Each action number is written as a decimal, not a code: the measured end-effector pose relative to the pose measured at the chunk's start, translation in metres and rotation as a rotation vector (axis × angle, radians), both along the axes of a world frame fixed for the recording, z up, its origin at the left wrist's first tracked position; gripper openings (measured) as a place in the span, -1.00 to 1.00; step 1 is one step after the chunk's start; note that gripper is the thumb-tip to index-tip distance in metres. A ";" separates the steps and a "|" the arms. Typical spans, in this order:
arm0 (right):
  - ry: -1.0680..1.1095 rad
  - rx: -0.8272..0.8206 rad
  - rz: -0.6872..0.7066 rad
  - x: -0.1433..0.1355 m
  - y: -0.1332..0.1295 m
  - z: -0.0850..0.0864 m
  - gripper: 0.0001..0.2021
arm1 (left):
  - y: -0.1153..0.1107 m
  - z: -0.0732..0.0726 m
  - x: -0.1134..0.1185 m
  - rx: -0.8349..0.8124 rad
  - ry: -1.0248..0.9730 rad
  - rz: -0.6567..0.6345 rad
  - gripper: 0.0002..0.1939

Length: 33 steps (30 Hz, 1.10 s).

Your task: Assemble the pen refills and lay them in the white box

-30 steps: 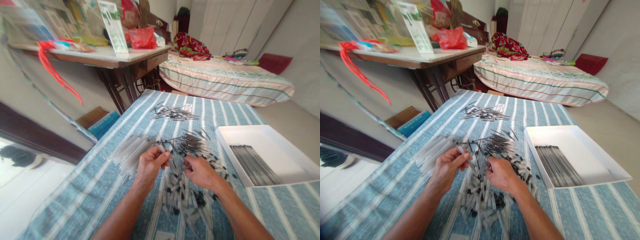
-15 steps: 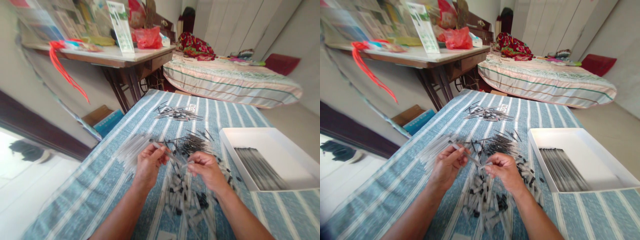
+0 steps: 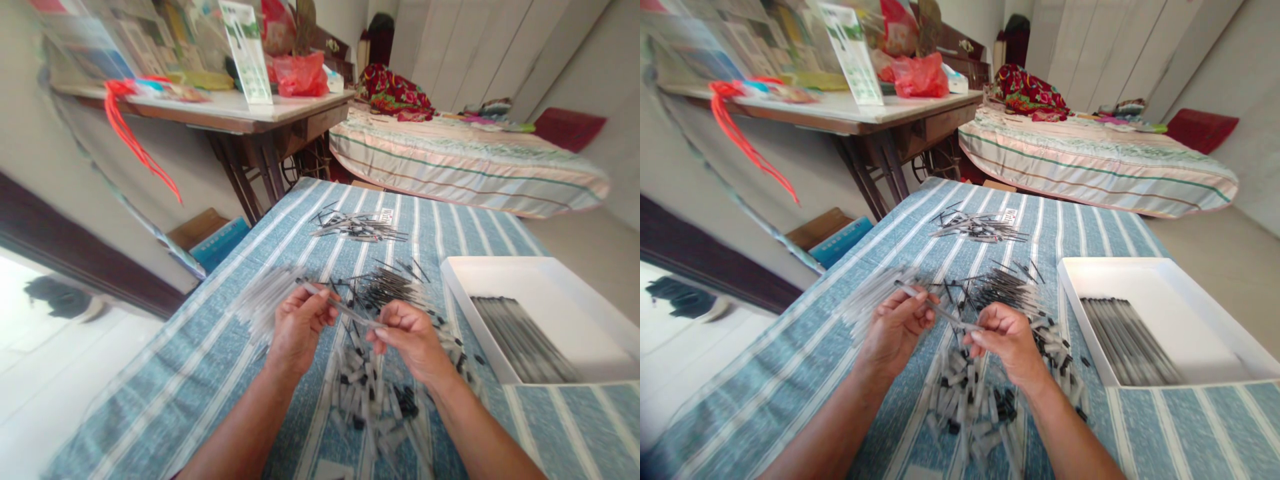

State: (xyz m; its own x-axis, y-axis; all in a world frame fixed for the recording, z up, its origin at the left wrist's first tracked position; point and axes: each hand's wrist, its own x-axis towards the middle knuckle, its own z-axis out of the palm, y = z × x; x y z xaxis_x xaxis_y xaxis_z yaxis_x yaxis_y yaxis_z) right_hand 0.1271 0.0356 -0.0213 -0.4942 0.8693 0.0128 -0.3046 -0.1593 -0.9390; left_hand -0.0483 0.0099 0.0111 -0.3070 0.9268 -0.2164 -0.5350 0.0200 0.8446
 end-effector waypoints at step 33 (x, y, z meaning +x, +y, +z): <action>-0.222 0.111 -0.050 -0.007 -0.004 0.001 -0.85 | 0.004 -0.005 -0.003 -0.077 0.020 -0.080 -0.87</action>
State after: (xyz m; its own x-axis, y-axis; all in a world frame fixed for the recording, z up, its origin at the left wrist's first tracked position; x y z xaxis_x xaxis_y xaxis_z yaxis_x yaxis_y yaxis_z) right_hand 0.1204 0.0313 -0.0204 -0.4516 0.8922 0.0052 -0.0940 -0.0418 -0.9947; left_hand -0.0508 0.0135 0.0057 -0.2379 0.9294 -0.2821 -0.5123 0.1267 0.8494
